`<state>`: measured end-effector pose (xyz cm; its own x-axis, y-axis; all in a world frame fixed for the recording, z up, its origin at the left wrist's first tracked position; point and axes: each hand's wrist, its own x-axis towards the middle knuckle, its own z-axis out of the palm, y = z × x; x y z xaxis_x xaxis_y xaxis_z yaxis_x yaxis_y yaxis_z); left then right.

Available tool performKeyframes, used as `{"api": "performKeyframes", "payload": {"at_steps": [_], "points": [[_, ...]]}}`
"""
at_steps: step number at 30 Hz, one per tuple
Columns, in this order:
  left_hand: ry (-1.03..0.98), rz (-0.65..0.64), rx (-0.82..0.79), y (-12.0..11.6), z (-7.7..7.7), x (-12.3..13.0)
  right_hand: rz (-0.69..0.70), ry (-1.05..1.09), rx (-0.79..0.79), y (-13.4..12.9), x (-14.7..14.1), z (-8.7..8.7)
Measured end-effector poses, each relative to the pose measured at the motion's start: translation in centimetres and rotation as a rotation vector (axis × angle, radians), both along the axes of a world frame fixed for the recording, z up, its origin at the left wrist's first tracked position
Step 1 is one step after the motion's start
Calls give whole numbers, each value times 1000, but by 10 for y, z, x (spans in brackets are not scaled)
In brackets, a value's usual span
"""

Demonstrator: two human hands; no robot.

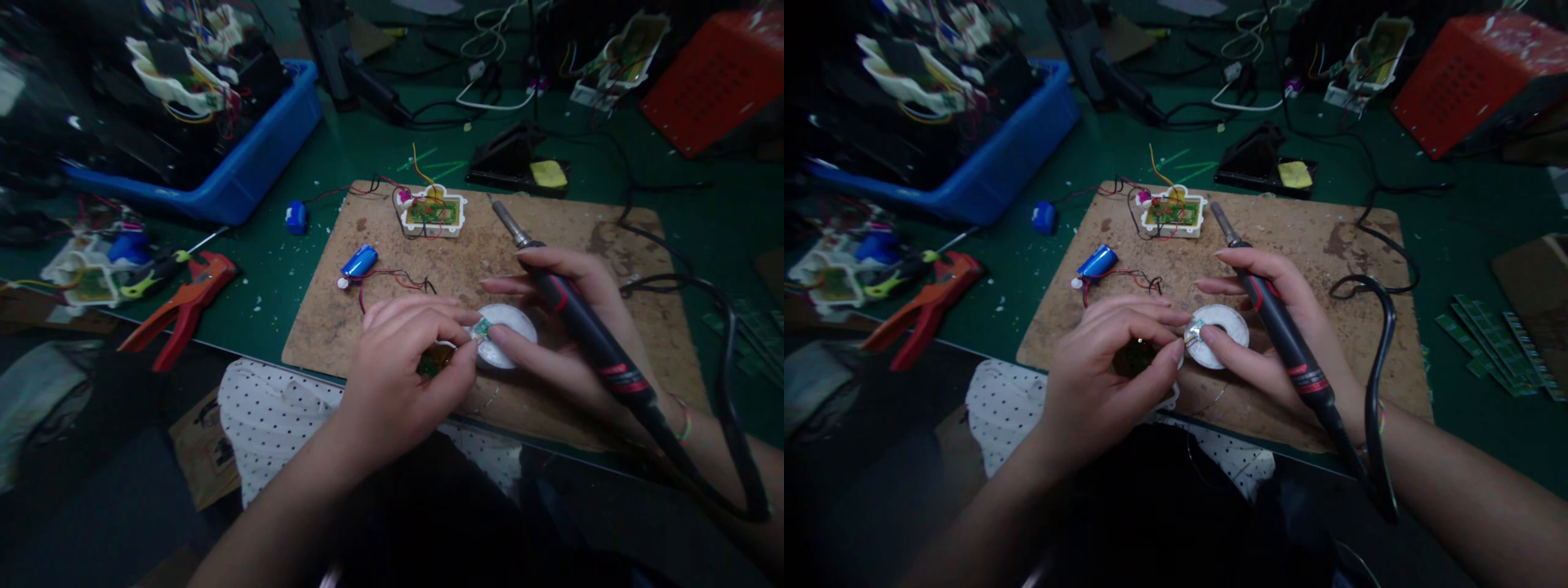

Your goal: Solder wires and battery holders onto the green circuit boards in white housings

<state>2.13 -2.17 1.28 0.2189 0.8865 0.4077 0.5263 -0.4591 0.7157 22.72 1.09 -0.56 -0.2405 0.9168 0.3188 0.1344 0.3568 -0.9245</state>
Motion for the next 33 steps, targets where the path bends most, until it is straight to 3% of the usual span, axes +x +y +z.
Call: {"api": "performKeyframes", "payload": {"at_steps": [10,15,17,21,23,26,29,33], "points": [[-2,-103,-36,11,-3,-4,-11,-20,6,0,1,-2],[8,-102,-52,12,-1,-5,-111,-17,68,2,6,-3],[6,-110,-70,13,1,-5,-205,16,156,7,7,-4],[-12,-123,-97,15,3,-6,-585,161,393,19,5,-5],[-20,-125,-103,15,3,-7,-734,207,401,22,3,-3],[-23,-130,-108,15,4,-7,-823,210,418,23,4,1],[-22,-139,-105,15,5,-7,-817,237,535,21,6,-2],[-30,-133,-105,14,6,-7,-688,237,541,18,6,-8]]}}
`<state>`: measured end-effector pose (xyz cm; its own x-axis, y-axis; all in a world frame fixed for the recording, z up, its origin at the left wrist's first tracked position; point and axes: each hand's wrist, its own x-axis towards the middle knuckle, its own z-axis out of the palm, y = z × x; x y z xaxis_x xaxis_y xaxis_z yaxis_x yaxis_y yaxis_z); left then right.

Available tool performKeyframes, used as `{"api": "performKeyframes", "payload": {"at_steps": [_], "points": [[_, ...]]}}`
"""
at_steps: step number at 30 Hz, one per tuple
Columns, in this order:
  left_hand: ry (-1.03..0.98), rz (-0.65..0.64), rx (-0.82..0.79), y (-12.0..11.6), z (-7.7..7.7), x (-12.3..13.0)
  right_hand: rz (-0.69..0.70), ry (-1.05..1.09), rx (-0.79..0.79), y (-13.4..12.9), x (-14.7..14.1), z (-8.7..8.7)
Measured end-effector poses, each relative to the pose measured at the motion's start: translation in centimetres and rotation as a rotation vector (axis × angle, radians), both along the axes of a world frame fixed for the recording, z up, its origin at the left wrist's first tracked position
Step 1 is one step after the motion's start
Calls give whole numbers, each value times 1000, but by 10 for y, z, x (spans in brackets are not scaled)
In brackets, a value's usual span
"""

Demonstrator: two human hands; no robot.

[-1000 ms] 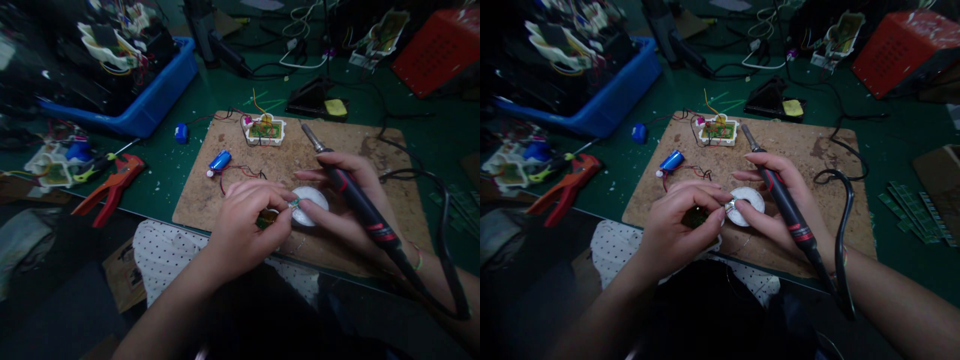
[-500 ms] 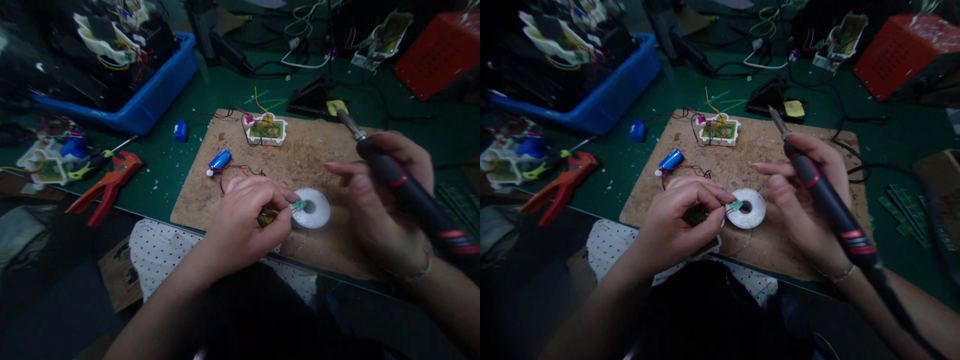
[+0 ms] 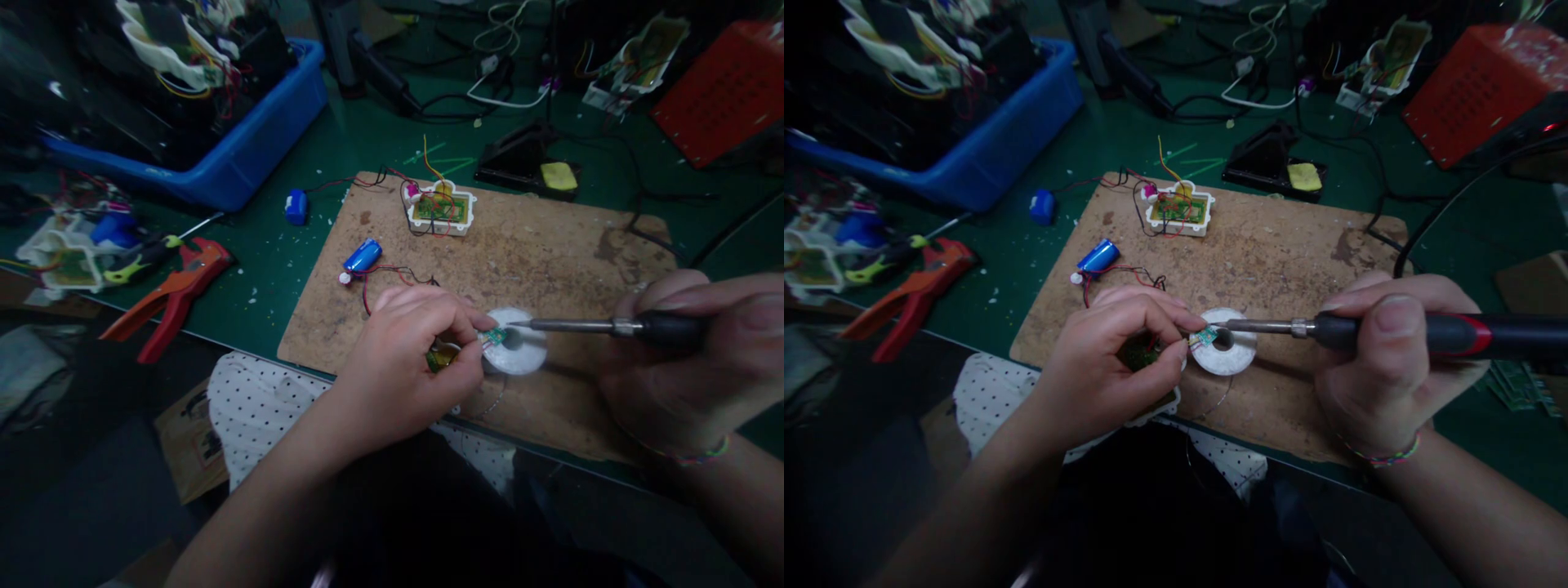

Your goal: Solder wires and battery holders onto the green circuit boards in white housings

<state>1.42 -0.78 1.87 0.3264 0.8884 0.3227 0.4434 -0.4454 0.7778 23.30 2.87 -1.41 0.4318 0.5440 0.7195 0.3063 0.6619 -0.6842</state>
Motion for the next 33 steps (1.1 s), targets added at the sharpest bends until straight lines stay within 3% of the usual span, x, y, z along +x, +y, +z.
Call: {"api": "performKeyframes", "payload": {"at_steps": [12,21,28,33], "points": [[-2,6,-11,1,-2,1,43,-99,-125,-7,1,0],[5,11,-8,0,-2,1,111,-89,-100,-6,-6,2],[6,14,-3,1,0,1,79,-110,-86,-4,-4,0],[17,8,-15,0,1,1,-29,-23,-52,-2,-4,-3]]}}
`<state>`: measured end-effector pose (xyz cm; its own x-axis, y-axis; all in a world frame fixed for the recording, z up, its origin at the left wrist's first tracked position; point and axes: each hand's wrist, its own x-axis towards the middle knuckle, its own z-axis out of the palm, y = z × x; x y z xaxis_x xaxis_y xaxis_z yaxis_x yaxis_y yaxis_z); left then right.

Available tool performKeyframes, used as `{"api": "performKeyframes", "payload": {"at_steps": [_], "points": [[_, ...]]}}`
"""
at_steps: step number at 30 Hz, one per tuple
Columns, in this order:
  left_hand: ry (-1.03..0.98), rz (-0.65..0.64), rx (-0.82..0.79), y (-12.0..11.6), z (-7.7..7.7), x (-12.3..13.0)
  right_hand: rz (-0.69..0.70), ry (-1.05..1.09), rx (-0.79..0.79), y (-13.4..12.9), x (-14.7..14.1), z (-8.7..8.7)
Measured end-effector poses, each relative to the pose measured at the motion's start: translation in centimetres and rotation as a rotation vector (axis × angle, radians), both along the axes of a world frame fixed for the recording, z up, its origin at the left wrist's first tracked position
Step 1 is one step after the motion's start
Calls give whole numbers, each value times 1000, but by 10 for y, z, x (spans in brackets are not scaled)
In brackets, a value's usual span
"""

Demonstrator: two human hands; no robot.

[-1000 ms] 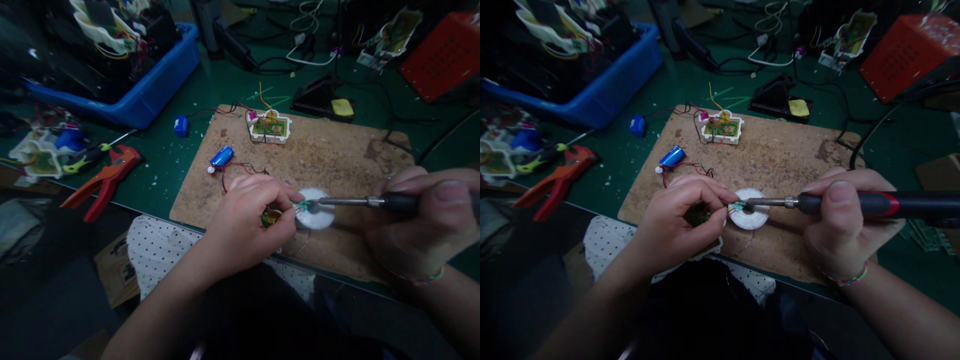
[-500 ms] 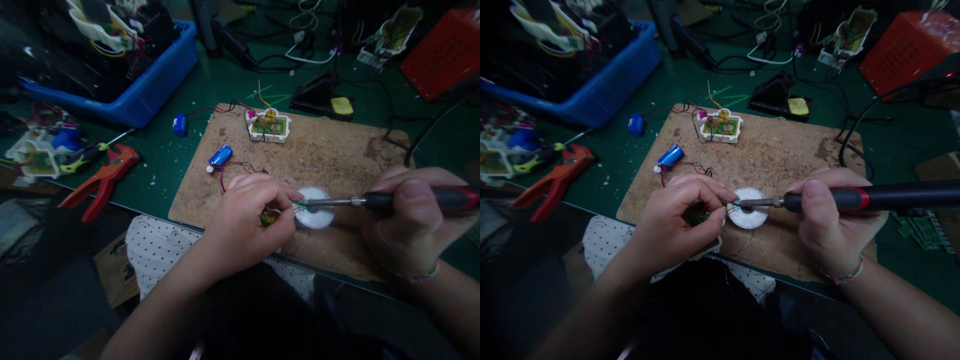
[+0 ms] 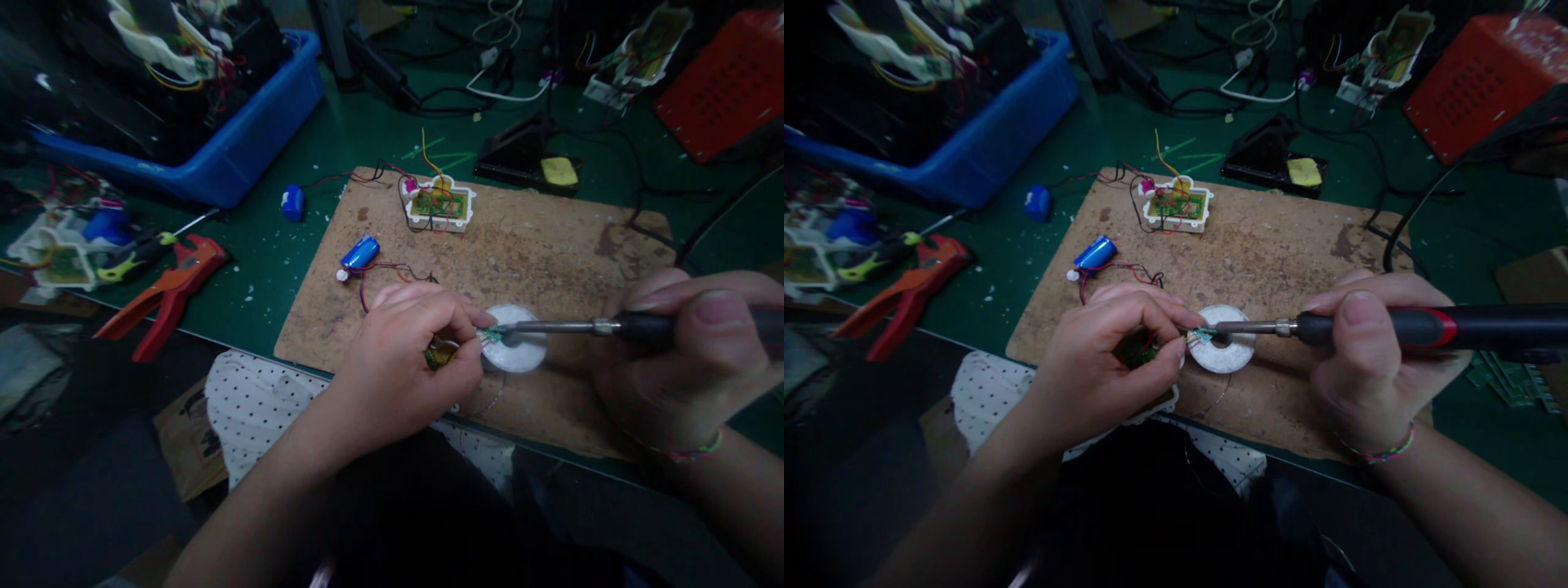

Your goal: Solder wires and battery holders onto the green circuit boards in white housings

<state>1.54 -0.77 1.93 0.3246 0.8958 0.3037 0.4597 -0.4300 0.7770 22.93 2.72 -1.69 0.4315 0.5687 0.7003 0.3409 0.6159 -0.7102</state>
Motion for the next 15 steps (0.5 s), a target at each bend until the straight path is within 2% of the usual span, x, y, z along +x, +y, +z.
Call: {"api": "performKeyframes", "payload": {"at_steps": [4,15], "points": [[-3,-1,4,0,0,0,-74,54,-2,4,0,1],[4,-2,4,0,0,0,-24,95,-42,7,3,3]]}}
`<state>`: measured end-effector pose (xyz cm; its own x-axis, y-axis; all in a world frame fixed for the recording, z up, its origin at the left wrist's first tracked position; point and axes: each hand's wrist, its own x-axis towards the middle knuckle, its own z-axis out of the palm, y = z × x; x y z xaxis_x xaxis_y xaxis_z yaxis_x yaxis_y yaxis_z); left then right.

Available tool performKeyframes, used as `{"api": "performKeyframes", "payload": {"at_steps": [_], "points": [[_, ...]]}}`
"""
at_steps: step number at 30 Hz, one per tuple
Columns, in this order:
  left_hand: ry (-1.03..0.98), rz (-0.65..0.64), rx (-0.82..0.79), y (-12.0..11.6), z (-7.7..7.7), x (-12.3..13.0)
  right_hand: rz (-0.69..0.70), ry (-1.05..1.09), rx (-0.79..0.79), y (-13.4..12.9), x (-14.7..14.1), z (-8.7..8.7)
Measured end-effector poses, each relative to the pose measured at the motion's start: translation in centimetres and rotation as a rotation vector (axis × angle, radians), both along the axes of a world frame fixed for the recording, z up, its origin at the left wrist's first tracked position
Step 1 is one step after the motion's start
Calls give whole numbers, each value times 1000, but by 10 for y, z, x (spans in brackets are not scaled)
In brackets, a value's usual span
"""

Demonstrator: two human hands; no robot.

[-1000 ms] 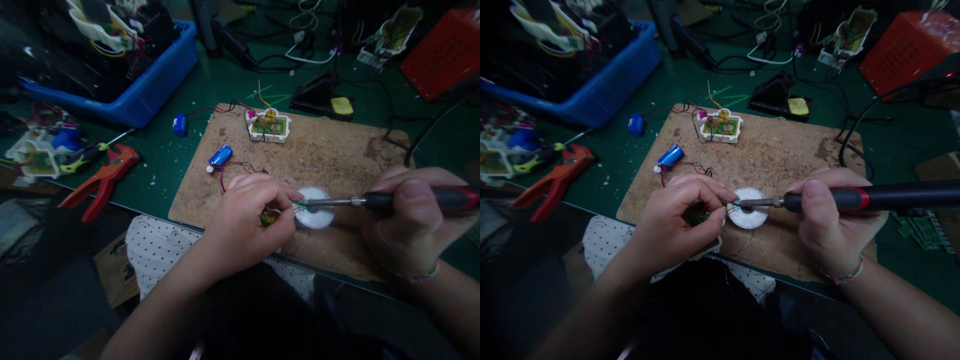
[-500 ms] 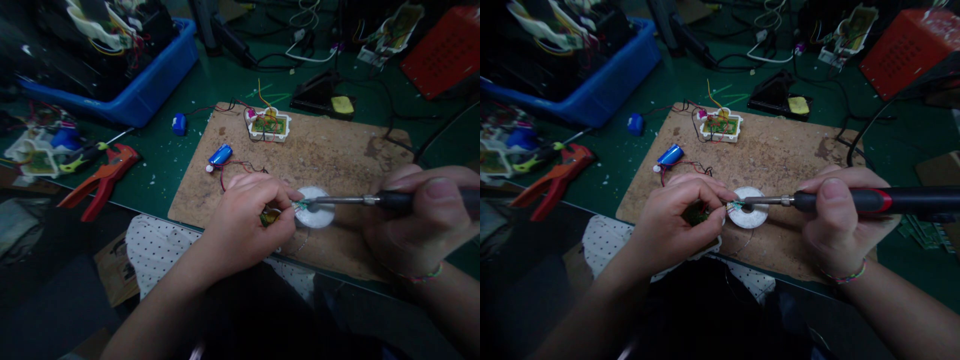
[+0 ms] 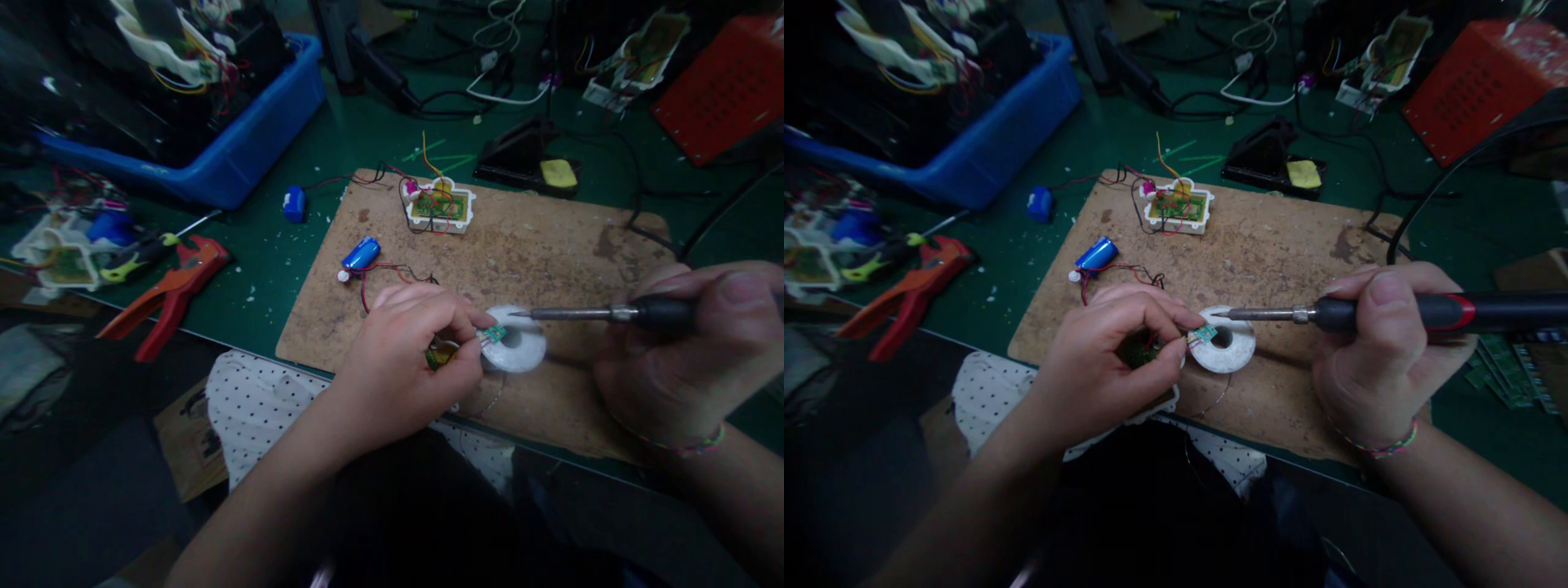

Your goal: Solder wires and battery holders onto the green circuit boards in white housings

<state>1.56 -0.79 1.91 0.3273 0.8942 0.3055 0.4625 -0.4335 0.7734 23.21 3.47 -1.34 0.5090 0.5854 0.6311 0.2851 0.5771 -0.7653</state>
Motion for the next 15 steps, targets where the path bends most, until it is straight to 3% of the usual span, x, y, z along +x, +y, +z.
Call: {"api": "performKeyframes", "payload": {"at_steps": [10,15], "points": [[4,0,1,1,0,-1,-16,38,-11,0,-1,2],[-6,12,12,-1,-2,1,3,98,-111,-2,3,7]]}}
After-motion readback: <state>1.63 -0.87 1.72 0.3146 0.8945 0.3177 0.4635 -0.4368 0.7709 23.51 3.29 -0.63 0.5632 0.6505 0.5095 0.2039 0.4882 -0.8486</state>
